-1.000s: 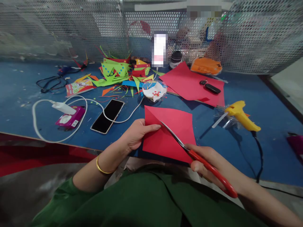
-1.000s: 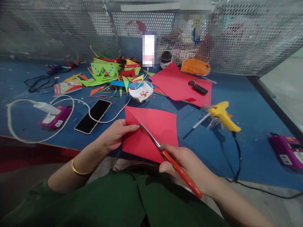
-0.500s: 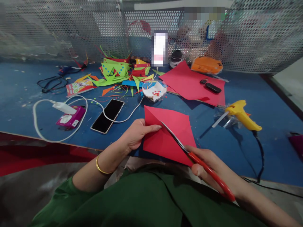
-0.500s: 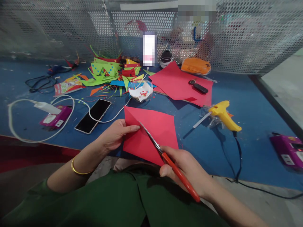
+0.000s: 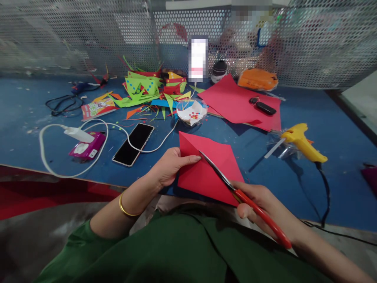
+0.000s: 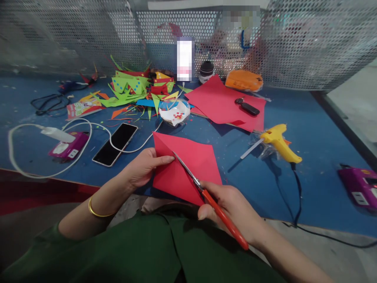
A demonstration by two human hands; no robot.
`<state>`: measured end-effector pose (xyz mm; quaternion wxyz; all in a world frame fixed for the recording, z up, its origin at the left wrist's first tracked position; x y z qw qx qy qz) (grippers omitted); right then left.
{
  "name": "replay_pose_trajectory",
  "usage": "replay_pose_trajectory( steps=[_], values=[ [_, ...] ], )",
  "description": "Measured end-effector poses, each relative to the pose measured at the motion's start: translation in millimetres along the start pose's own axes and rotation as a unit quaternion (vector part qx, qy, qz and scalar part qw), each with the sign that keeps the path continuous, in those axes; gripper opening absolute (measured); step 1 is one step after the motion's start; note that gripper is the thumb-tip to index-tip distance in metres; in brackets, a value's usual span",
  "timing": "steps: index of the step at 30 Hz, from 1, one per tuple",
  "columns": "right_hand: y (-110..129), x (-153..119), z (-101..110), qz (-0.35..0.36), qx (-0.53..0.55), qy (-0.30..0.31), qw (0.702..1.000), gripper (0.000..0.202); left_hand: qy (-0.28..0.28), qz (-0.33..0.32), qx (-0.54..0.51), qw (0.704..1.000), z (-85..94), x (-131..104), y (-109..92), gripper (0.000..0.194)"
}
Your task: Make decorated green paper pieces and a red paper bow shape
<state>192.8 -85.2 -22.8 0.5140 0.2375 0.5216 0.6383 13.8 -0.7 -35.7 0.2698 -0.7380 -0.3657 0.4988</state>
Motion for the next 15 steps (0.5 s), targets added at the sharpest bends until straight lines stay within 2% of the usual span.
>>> replay_pose_trajectory(
  steps=[3, 8, 15],
  values=[
    [3, 1, 1, 0.014, -0.003, -0.002, 1.0, 0.057, 0.0, -0.01, -0.001, 1.0, 0.4, 0, -2, 0.03],
    [5, 3, 5, 0.01, -0.007, -0.006, 1.0, 0.046, -0.035, -0.071, -0.012, 0.997, 7.0, 0, -15, 0.025],
    [18, 2, 12, 0.034, -0.019, 0.008, 0.999, 0.049, -0.022, -0.069, 0.005, 0.997, 6.9, 1, -14, 0.025]
  ],
)
Point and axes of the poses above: each hand's wrist, its own x-axis towards the middle knuckle, its own z-axis out of the back of the hand, y = z × x, the point moved 8 cm from there along x, towards the middle knuckle, and after that the axes turned 9 degrees about -y, right-handed, at the moved point
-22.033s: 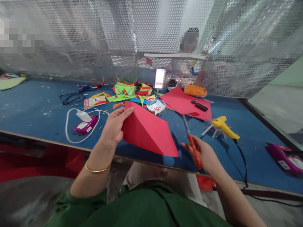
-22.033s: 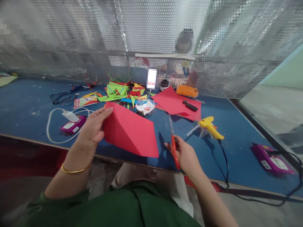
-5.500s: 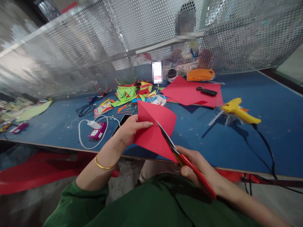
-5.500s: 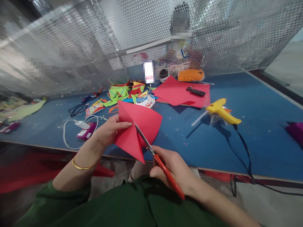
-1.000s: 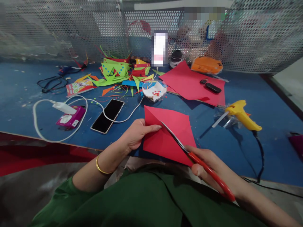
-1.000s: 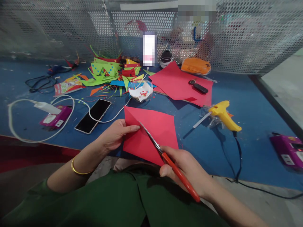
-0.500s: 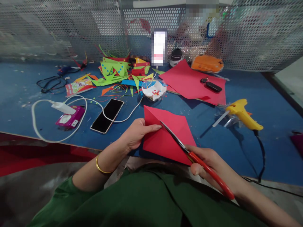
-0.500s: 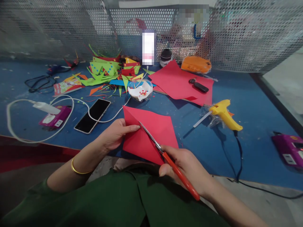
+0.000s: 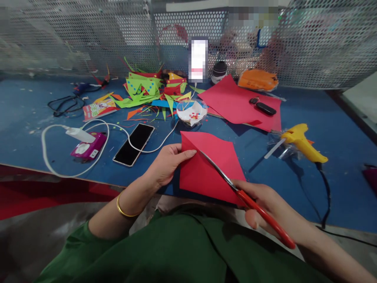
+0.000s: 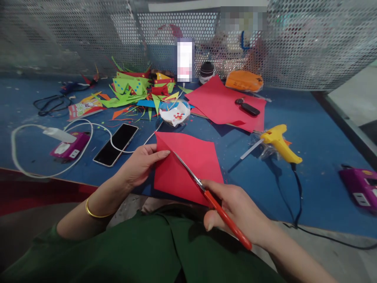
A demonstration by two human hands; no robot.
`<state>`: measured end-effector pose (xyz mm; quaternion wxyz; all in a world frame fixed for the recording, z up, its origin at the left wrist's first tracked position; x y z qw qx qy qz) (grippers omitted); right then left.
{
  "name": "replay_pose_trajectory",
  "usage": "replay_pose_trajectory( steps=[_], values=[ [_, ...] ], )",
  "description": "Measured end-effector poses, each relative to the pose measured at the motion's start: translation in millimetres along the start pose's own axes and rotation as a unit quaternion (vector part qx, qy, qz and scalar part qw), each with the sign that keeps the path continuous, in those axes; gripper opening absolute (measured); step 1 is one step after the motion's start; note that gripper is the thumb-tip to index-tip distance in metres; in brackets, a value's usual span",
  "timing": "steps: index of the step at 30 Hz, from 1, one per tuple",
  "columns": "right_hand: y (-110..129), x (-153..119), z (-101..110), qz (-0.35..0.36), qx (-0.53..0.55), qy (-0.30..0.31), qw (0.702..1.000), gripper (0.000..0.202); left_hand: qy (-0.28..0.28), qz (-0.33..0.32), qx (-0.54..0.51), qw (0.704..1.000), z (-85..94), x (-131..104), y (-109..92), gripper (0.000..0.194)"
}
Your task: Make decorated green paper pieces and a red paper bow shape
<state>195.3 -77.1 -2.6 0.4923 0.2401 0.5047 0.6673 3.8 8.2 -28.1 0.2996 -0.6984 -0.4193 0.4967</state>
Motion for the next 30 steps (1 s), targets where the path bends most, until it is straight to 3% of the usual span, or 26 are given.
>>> replay_pose_trajectory(
  steps=[12, 23, 30],
  values=[
    [5, 3, -1, 0.006, -0.059, 0.01, 0.998, 0.045, -0.008, 0.009, 0.012, 1.0, 1.8, 0, 3, 0.027],
    [-3, 2, -3, -0.014, 0.009, -0.012, 1.0, 0.057, 0.016, 0.001, -0.005, 1.0, -1.4, 1, 4, 0.024],
    [-10, 1, -3, -0.018, 0.002, -0.002, 1.0, 0.051, 0.009, 0.032, -0.022, 0.999, -2.0, -1, 6, 0.025]
  ],
)
Point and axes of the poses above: each hand's wrist, its own x-axis towards the middle knuckle, its own z-axis out of the back of the hand, y = z × x, the point moved 8 cm from there along x, towards the middle knuckle, and after that the axes turned 9 degrees about -y, right-handed, at the moved point
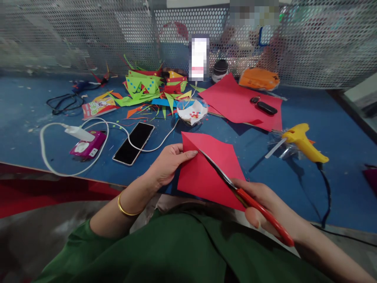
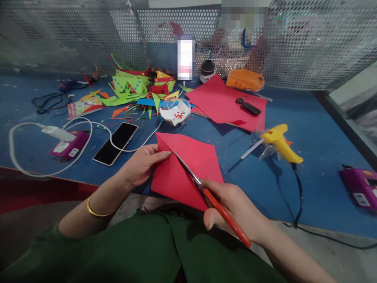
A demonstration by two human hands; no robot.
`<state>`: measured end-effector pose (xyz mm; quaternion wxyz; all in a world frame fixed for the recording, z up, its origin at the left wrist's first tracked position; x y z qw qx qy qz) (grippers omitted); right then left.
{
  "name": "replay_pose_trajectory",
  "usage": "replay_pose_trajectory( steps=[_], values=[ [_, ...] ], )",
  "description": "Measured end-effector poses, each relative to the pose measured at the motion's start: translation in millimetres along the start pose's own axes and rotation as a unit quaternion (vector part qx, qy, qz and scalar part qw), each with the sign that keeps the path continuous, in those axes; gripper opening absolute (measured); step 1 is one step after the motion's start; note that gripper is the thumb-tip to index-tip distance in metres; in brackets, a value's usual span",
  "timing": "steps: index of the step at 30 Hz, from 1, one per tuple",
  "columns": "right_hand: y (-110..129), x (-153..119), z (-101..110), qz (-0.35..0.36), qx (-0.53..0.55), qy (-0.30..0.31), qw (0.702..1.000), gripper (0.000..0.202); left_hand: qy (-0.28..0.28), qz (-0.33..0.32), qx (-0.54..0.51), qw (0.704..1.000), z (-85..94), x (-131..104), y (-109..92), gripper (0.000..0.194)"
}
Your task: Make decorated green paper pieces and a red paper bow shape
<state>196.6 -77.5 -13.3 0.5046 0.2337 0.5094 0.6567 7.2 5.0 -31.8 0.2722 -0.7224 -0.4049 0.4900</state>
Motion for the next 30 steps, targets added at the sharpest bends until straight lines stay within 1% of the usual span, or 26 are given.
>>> replay_pose_trajectory(
  steps=[3, 5, 7, 10, 13, 16, 18, 20, 22, 24, 26, 30],
  values=[
    [-1, -1, 6, 0.016, -0.018, -0.009, 1.0, 0.057, 0.002, 0.024, -0.008, 1.0, -2.4, -1, 2, 0.026],
    [0, -1, 7, 0.019, -0.025, 0.001, 1.0, 0.063, 0.004, 0.033, -0.01, 0.999, -3.4, -1, 2, 0.026],
    [2, 0, 6, 0.018, -0.037, 0.011, 0.999, 0.064, 0.005, 0.03, -0.006, 1.0, -3.3, -1, 2, 0.025],
    [9, 2, 6, 0.023, -0.055, 0.011, 0.998, 0.059, 0.007, 0.021, 0.006, 1.0, -2.0, -1, 2, 0.024],
    [13, 4, 4, 0.018, -0.058, 0.021, 0.998, 0.058, 0.0, 0.014, 0.029, 0.999, 0.9, -1, 1, 0.026],
    [16, 6, 3, 0.011, -0.046, 0.034, 0.998, 0.06, -0.004, 0.008, 0.044, 0.999, 3.0, -1, -1, 0.027],
    [19, 7, 3, 0.018, -0.032, 0.035, 0.999, 0.064, 0.005, 0.011, 0.039, 0.999, 2.3, -1, -2, 0.027],
    [25, 6, 4, 0.03, -0.019, 0.021, 0.999, 0.069, 0.023, 0.024, 0.025, 0.999, -0.1, 0, -1, 0.028],
    [30, 5, 7, 0.038, -0.011, -0.009, 0.999, 0.071, 0.036, 0.045, 0.008, 0.998, -2.6, 0, 2, 0.028],
    [32, 4, 10, 0.042, -0.01, -0.033, 0.999, 0.07, 0.034, 0.064, -0.006, 0.997, -3.2, 0, 5, 0.025],
    [29, 5, 9, 0.044, -0.019, -0.036, 0.998, 0.068, 0.024, 0.068, -0.015, 0.997, -3.0, 1, 7, 0.022],
    [12, 11, 1, 0.038, -0.063, 0.002, 0.997, 0.061, 0.02, 0.048, 0.004, 0.999, -3.6, 0, 7, 0.025]
  ],
)
Point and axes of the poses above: each hand's wrist, its own x-axis towards the middle knuckle, its own z-axis out of the back of the hand, y = z × x, the point moved 8 cm from there along x, towards the middle knuckle, and after that the axes turned 9 degrees about -y, right-handed, at the moved point
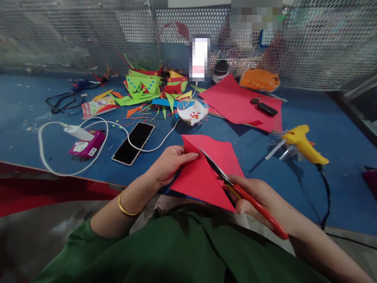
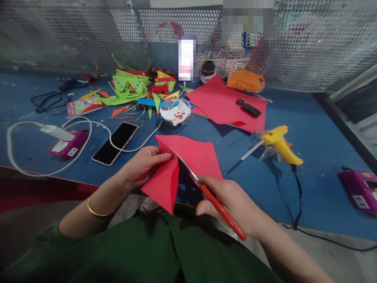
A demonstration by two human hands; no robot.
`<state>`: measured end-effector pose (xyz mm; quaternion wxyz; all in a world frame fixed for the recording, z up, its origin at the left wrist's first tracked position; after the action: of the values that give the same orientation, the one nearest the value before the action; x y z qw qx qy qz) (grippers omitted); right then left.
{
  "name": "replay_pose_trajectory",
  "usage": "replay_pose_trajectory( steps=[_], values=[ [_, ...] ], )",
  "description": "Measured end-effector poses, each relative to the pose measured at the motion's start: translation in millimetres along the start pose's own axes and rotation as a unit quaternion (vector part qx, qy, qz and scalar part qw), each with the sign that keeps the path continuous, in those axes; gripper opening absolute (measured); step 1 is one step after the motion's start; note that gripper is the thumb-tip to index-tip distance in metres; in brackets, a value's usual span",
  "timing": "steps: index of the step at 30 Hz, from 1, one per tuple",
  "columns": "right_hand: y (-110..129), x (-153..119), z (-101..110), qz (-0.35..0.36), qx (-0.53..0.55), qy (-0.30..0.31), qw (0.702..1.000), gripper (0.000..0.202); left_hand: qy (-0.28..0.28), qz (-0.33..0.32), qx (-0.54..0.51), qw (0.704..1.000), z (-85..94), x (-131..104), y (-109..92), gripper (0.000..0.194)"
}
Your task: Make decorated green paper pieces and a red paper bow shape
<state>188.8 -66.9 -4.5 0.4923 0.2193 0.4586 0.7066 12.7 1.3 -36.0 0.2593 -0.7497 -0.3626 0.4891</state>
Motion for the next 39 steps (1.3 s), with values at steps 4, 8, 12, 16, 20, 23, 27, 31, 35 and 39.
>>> replay_pose_trajectory(
  steps=[4, 8, 12, 16, 20, 23, 27, 31, 35, 39],
  values=[
    [-6, 4, -2, 0.004, -0.021, 0.001, 1.0, 0.054, -0.003, -0.002, 0.018, 1.0, 0.9, -1, 1, 0.031],
    [-1, 6, -1, 0.025, -0.028, -0.016, 0.999, 0.05, -0.011, -0.018, 0.027, 0.999, 3.2, 0, -2, 0.033],
    [-5, 2, -2, 0.001, 0.006, -0.004, 1.0, 0.041, -0.013, -0.09, 0.052, 0.994, 3.5, -1, -13, 0.028],
    [-3, 2, -1, -0.004, 0.038, 0.005, 0.999, 0.041, -0.017, -0.131, 0.072, 0.989, 3.2, -4, -18, 0.027],
    [-1, 4, 0, 0.0, 0.025, -0.003, 1.0, 0.045, -0.014, -0.13, 0.085, 0.988, 1.5, -5, -17, 0.026],
    [-4, 3, -1, -0.001, 0.013, -0.014, 1.0, 0.048, -0.028, -0.135, 0.095, 0.986, 1.6, -6, -18, 0.026],
    [-8, 2, -1, 0.0, 0.003, -0.016, 1.0, 0.052, -0.042, -0.139, 0.109, 0.983, 1.3, -8, -22, 0.027],
    [-9, 3, -1, -0.003, 0.002, -0.018, 1.0, 0.053, -0.026, -0.113, 0.112, 0.987, -1.0, -8, -21, 0.028],
    [-10, 3, -1, -0.014, 0.011, -0.023, 1.0, 0.054, -0.021, -0.11, 0.117, 0.987, -0.6, -8, -21, 0.028],
    [-7, 3, -2, -0.016, 0.025, -0.024, 0.999, 0.056, -0.018, -0.112, 0.113, 0.987, -0.6, -7, -19, 0.028]
  ],
)
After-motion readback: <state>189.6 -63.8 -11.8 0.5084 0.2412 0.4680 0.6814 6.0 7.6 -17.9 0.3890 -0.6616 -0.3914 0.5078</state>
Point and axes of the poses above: each hand's wrist, its own x-axis towards the middle knuckle, its own z-axis out of the back of the hand, y = z × x, the point moved 8 cm from there along x, towards the middle knuckle, and after that the axes turned 9 degrees about -y, right-handed, at the moved point
